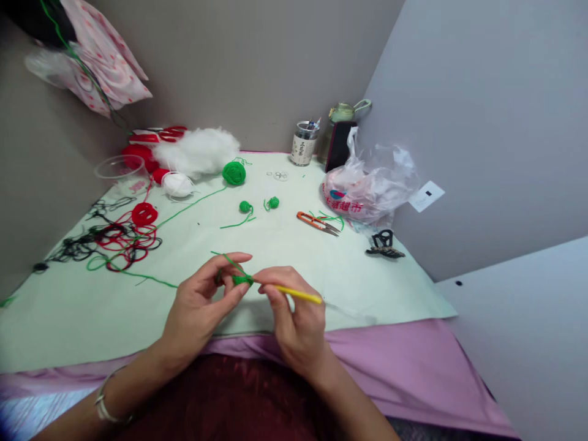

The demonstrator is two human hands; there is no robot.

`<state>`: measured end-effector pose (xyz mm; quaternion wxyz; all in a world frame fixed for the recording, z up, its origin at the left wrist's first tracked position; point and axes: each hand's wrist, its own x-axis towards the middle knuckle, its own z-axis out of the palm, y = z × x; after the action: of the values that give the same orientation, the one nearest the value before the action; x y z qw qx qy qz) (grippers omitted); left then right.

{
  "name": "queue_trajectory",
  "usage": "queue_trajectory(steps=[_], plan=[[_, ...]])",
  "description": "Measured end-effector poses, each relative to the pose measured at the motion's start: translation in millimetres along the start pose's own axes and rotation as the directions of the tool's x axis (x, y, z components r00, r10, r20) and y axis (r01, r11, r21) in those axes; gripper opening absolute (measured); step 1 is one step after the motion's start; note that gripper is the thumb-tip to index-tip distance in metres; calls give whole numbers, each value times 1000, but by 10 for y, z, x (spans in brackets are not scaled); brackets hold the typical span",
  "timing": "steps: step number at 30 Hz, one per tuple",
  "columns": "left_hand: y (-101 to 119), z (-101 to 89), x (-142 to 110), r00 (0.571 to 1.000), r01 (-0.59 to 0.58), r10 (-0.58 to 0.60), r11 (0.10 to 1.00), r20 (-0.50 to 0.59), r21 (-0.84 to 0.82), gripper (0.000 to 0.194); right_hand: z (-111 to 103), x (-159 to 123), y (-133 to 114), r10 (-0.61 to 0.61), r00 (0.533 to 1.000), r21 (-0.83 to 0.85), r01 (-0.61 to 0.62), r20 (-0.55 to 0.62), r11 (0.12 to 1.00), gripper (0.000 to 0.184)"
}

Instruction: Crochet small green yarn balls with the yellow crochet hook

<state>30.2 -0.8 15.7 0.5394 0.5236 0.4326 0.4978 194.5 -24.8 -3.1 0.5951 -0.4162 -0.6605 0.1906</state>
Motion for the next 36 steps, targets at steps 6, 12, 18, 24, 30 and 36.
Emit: queue_trajectory(steps=[6,12,18,24,30,36], plan=[[18,-1,34,936,336,-263,867,234,-369,50,24,-105,66,-326,943,-376,328,72,866,39],[68,-70,87,919,382,-265,784,292,-489,40,50,33,-24,84,981,207,-46,-176,977,21],[2,13,20,956,277,-211,878,206,-390,47,97,22,-2,55,995,100,-47,-85,994,21],[8,12,73,889,453,-331,734,316,-506,41,51,-64,15,-165,984,-181,152,-59,972,36],[21,14,90,937,347,-271,800,221,-489,32,48,39,14,197,973,308,-152,-121,939,18],[-48,-4,38,958,252,-191,915,212,-315,30,70,40,79,313,948,390,-265,-63,882,16]])
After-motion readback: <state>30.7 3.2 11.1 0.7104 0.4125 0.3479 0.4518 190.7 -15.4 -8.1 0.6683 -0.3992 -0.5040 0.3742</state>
